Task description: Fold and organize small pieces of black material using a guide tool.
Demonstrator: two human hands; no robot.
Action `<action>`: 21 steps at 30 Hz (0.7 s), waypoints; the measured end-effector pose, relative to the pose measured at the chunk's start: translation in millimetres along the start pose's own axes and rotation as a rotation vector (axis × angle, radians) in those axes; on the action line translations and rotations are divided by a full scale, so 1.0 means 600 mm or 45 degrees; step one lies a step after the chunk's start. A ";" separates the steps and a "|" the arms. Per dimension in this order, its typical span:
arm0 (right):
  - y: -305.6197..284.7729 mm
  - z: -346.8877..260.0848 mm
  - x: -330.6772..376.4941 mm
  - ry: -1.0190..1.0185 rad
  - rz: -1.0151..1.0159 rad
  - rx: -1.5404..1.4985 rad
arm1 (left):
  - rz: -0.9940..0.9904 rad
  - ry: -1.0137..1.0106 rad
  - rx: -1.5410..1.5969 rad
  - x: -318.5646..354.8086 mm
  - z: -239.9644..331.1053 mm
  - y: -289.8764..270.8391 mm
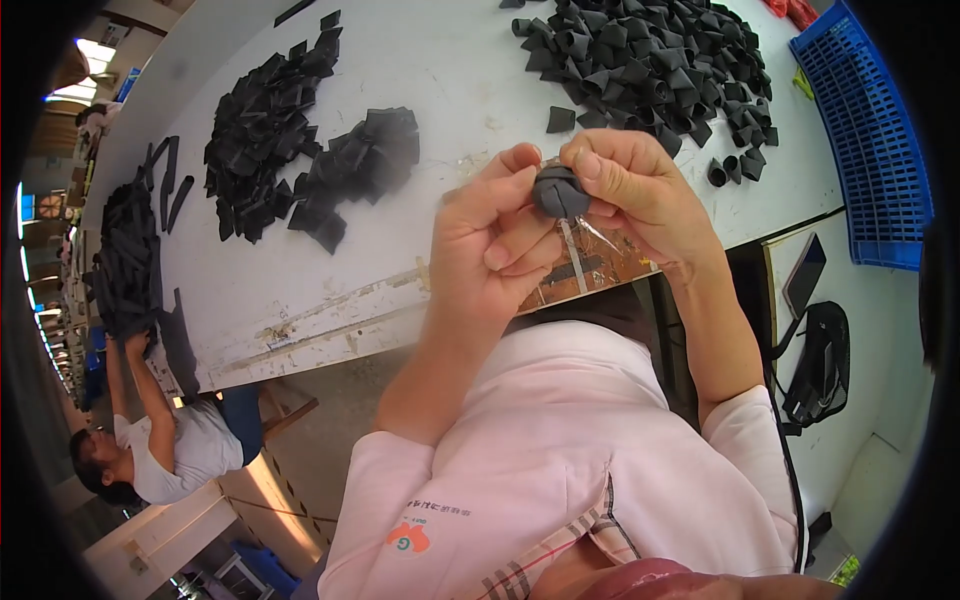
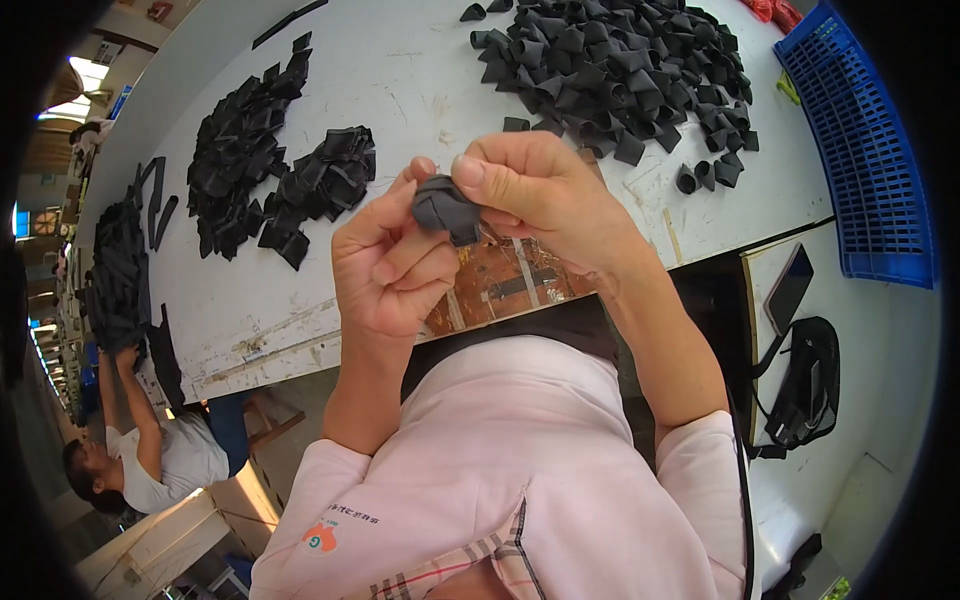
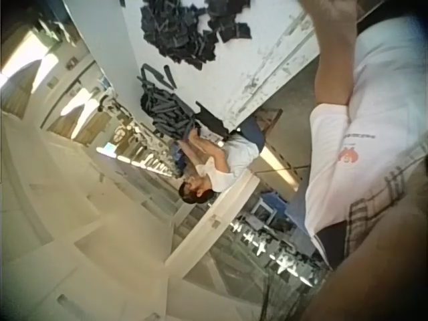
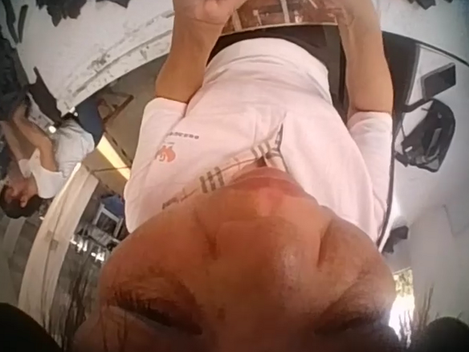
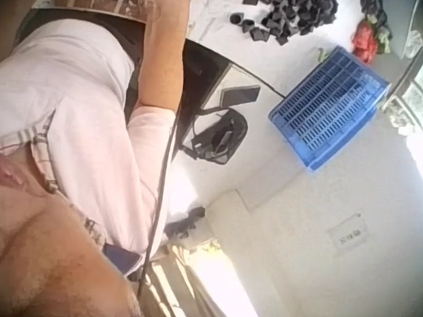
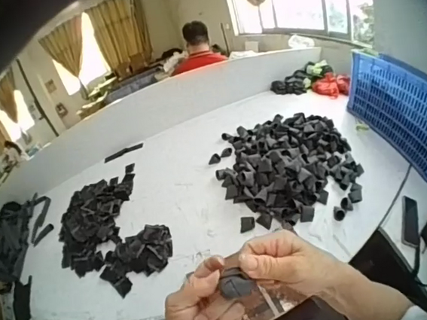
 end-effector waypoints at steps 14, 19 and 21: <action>-0.016 0.039 -0.004 0.019 -0.066 -0.075 | 0.042 -0.050 0.272 0.001 -0.029 -0.049; -0.019 0.008 0.006 -0.149 0.211 0.366 | 0.188 0.546 -0.747 0.016 0.006 -0.013; -0.015 -0.015 0.022 -0.371 0.345 0.513 | 0.189 0.988 -1.201 0.026 0.021 0.020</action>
Point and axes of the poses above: each hand's wrist, its own x-axis away from the middle knuckle, its own y-axis out of the palm, z = x × y, the point moved 6 cm from there along -x, towards the middle knuckle, and after that the axes turned 2 degrees about z, right-handed, at the moved point
